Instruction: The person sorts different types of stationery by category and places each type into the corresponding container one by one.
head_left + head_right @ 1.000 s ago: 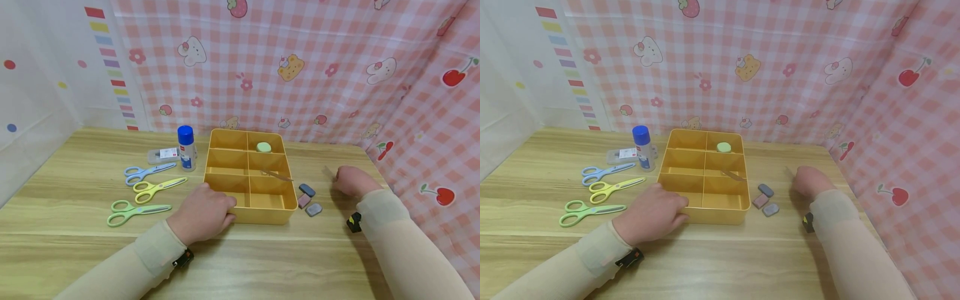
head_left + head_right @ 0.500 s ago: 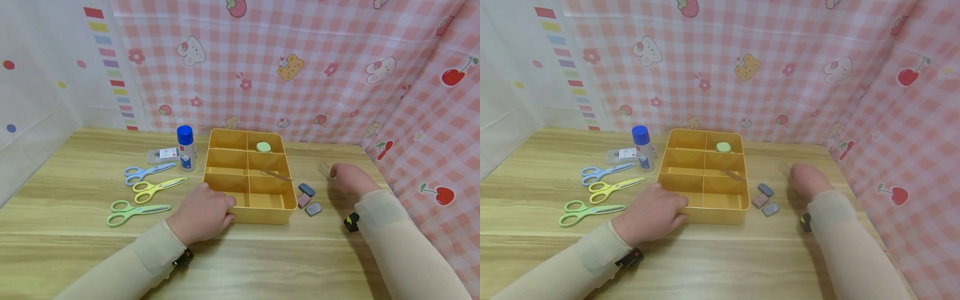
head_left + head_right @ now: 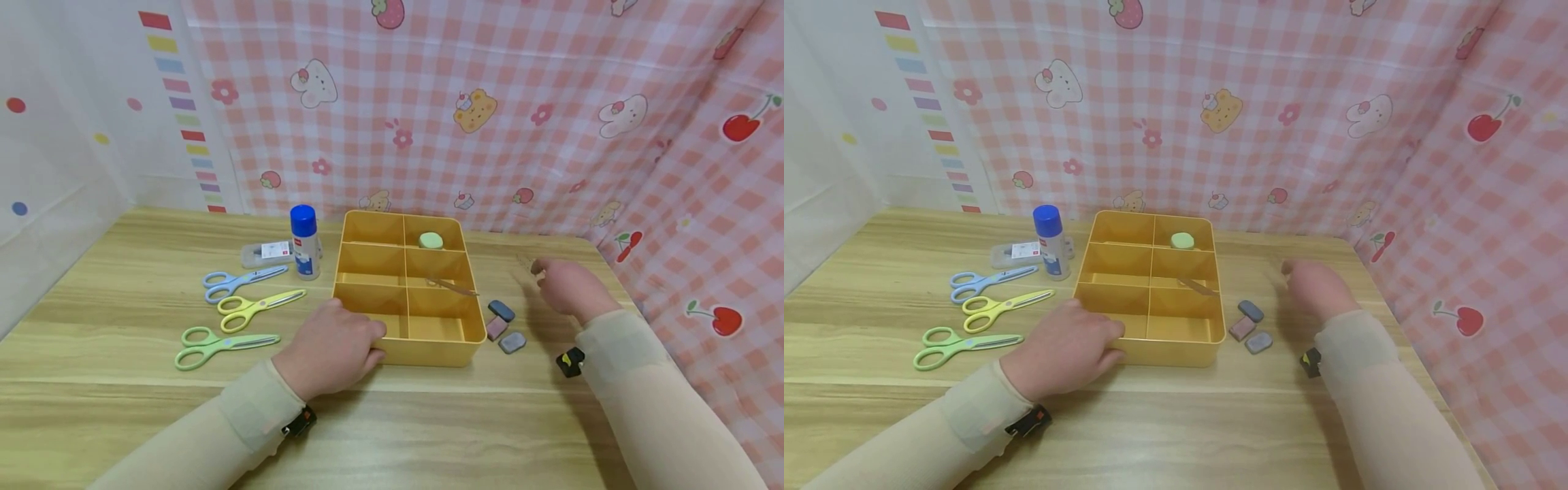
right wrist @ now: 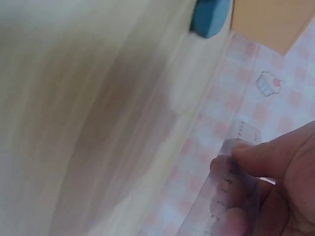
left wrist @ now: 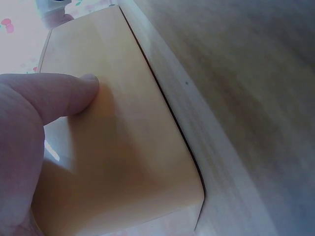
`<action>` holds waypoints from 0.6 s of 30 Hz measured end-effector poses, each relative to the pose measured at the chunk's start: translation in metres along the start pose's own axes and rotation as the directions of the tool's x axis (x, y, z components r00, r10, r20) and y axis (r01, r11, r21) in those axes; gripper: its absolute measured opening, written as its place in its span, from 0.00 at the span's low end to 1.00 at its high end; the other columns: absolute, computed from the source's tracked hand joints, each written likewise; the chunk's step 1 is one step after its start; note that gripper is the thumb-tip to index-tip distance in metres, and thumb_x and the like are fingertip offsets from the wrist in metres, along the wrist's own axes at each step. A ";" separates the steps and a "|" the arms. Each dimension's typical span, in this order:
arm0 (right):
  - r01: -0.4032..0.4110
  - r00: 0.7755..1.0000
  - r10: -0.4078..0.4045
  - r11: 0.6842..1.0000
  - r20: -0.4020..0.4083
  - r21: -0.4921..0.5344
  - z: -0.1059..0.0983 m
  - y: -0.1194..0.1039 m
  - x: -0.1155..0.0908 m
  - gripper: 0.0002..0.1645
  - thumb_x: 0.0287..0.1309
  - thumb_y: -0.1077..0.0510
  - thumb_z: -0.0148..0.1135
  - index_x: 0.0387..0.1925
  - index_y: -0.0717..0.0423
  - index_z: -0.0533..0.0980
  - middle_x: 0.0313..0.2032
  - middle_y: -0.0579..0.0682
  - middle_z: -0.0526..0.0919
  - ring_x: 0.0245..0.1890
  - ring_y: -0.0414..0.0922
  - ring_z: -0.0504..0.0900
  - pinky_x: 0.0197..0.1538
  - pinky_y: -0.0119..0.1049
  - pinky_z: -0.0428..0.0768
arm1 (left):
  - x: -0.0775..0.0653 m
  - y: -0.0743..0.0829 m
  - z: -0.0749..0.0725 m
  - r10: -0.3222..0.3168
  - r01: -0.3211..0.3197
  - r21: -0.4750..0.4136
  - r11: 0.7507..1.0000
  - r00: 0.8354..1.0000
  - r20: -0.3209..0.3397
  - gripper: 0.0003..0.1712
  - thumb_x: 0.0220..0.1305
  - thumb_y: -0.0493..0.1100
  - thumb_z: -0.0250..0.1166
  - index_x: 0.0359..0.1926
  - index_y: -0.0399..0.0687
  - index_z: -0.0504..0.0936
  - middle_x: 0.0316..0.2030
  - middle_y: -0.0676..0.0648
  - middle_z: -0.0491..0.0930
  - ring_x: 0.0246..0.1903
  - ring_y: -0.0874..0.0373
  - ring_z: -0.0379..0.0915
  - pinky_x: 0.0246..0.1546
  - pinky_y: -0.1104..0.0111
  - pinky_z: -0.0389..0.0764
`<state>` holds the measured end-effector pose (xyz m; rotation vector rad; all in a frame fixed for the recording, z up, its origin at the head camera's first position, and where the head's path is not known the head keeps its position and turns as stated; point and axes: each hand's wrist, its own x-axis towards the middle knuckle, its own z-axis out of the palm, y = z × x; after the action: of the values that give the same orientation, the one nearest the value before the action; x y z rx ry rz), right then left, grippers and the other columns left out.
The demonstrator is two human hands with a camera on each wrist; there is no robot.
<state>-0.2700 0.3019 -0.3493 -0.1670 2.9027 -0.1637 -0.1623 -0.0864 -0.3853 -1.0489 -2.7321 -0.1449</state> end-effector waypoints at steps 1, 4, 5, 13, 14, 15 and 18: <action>0.001 1.000 -0.001 1.000 -0.005 0.007 0.000 -0.002 0.000 0.21 0.76 0.63 0.49 0.66 0.65 0.73 0.62 0.72 0.79 0.54 0.63 0.83 0.59 0.63 0.79 | 0.000 0.000 0.000 0.000 0.000 0.000 1.000 1.000 -0.001 0.15 0.66 0.56 0.71 0.27 0.57 0.80 0.19 0.59 0.78 0.18 0.65 0.67 0.30 0.64 0.65; 0.005 1.000 -0.004 1.000 -0.024 0.023 -0.001 -0.008 0.000 0.22 0.77 0.63 0.48 0.67 0.64 0.72 0.63 0.70 0.80 0.58 0.65 0.82 0.61 0.64 0.78 | 0.000 0.000 0.000 -0.001 0.001 -0.004 1.000 1.000 0.000 0.15 0.66 0.56 0.71 0.26 0.57 0.80 0.19 0.59 0.78 0.18 0.65 0.67 0.30 0.64 0.64; 0.007 0.999 -0.007 1.000 -0.032 0.026 -0.001 -0.009 0.000 0.22 0.78 0.62 0.48 0.67 0.64 0.72 0.63 0.70 0.80 0.59 0.66 0.82 0.61 0.64 0.78 | 0.000 0.000 0.000 -0.002 0.002 -0.005 1.000 1.000 0.001 0.15 0.66 0.55 0.70 0.26 0.57 0.80 0.19 0.59 0.77 0.18 0.65 0.67 0.30 0.64 0.64; 0.002 0.998 0.001 0.999 -0.055 0.046 -0.001 -0.018 -0.001 0.22 0.79 0.60 0.49 0.68 0.61 0.73 0.63 0.70 0.80 0.56 0.65 0.83 0.58 0.63 0.79 | 0.000 0.000 0.000 0.006 -0.006 0.005 1.000 1.000 0.002 0.15 0.67 0.56 0.70 0.27 0.57 0.80 0.19 0.59 0.78 0.18 0.65 0.67 0.29 0.64 0.64; 0.004 0.998 -0.001 0.999 -0.060 0.045 -0.001 -0.019 -0.001 0.22 0.79 0.59 0.49 0.67 0.61 0.73 0.62 0.70 0.80 0.55 0.64 0.83 0.57 0.63 0.80 | 0.000 0.000 0.000 0.006 -0.006 0.006 1.000 1.000 0.003 0.15 0.67 0.56 0.70 0.27 0.57 0.80 0.19 0.59 0.78 0.18 0.65 0.67 0.29 0.64 0.64; 0.009 0.998 -0.006 0.999 -0.069 0.041 -0.001 -0.020 -0.001 0.22 0.79 0.59 0.49 0.67 0.61 0.74 0.62 0.70 0.80 0.54 0.63 0.84 0.56 0.63 0.80 | 0.000 0.000 -0.001 0.006 -0.006 0.006 1.000 1.000 0.004 0.15 0.67 0.56 0.70 0.27 0.57 0.80 0.19 0.59 0.78 0.18 0.65 0.67 0.29 0.64 0.64; 0.024 0.995 -0.020 0.999 -0.097 0.041 -0.002 -0.024 -0.003 0.20 0.78 0.58 0.51 0.64 0.60 0.76 0.60 0.69 0.82 0.50 0.61 0.84 0.54 0.62 0.80 | 0.000 0.000 -0.001 0.002 -0.002 0.003 1.000 1.000 0.009 0.15 0.67 0.56 0.70 0.27 0.57 0.80 0.19 0.59 0.77 0.18 0.65 0.67 0.30 0.64 0.64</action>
<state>-0.2651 0.2784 -0.3441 -0.1895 2.9914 -0.2434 -0.1622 -0.0865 -0.3844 -1.0538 -2.7385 -0.1355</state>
